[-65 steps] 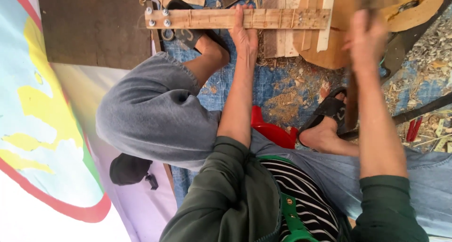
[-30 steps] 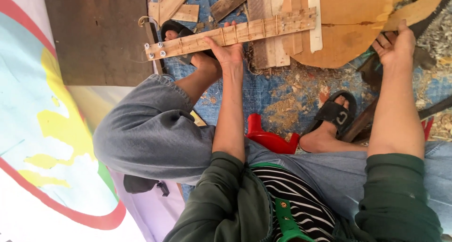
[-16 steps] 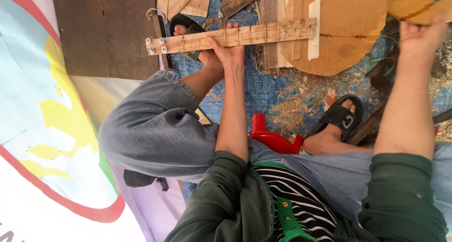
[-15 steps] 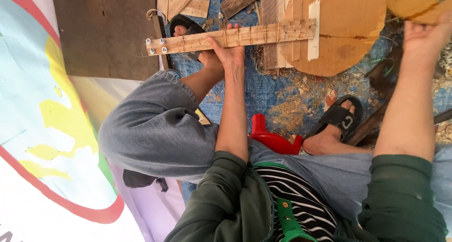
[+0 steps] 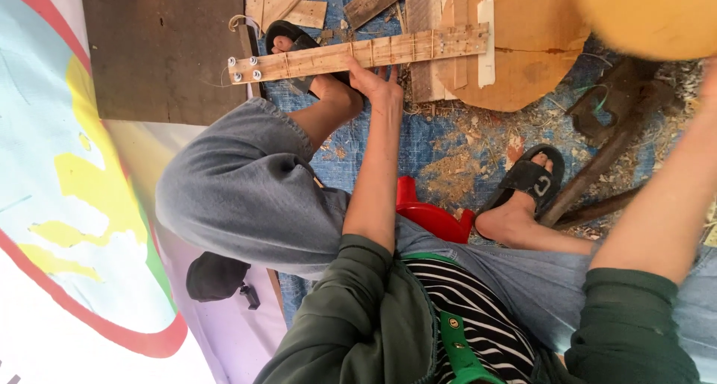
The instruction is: Assembling a wooden stringed instrument by hammering the neck to the body and inspecting the components.
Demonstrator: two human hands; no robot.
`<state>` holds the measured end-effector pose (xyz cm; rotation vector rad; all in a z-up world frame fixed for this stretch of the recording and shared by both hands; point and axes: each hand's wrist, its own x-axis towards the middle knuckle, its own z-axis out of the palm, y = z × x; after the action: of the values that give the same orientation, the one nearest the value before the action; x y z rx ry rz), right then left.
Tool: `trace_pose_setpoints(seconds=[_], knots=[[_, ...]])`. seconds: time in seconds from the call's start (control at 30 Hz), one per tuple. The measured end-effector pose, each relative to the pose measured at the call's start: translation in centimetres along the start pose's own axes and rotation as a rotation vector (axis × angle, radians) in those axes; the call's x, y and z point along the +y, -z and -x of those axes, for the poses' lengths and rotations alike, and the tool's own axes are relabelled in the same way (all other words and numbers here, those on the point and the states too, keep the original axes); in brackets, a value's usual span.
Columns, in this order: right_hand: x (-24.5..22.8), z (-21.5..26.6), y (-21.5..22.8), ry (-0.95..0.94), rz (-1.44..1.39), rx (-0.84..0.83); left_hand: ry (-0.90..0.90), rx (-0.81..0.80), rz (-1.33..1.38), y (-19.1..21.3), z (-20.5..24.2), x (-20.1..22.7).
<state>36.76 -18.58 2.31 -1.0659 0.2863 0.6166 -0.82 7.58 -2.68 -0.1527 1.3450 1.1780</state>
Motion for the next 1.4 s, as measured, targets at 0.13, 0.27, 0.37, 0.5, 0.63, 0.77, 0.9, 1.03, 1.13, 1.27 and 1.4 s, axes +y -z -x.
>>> trace_pose_setpoints(seconds=[0.13,0.27,0.37,0.5,0.63,0.77,0.9,1.03,1.13,1.27,1.4], knots=[[3.7,2.7,0.1,0.009,0.091,-0.111,0.032,0.008,-0.127,-0.1,2.1,-0.1],[6.6,8.2,-3.3,-0.138,0.298,0.056,0.059,0.036,-0.167,0.5,0.6,-1.5],[8.8,8.7,-2.9,-0.158,0.257,0.078,0.018,-0.004,-0.220,0.8,1.2,-1.8],[10.8,6.9,-1.4,-0.137,0.262,0.027,-0.002,-0.034,-0.263,0.4,2.1,-2.4],[12.4,4.9,0.4,-0.100,0.319,-0.027,-0.125,-0.039,-0.476,0.0,4.8,-2.4],[13.8,2.0,3.3,-0.048,0.481,-0.065,-0.391,0.091,-0.612,1.4,4.9,-4.7],[14.5,2.8,2.4,0.261,0.807,-0.076,-0.462,0.011,-0.607,2.3,4.4,-5.5],[14.0,5.4,-0.2,0.335,1.104,0.026,-0.448,-0.143,-0.606,2.8,0.7,-6.2],[14.1,4.3,0.9,0.347,1.011,-0.090,-0.453,-0.173,-0.592,3.0,-0.5,-6.4],[14.8,2.5,1.8,0.274,0.885,-0.130,-0.446,-0.145,-0.713,2.4,2.5,-5.5],[15.6,0.5,4.3,0.962,1.284,0.166,-0.534,0.004,-0.722,2.8,4.9,-5.1]])
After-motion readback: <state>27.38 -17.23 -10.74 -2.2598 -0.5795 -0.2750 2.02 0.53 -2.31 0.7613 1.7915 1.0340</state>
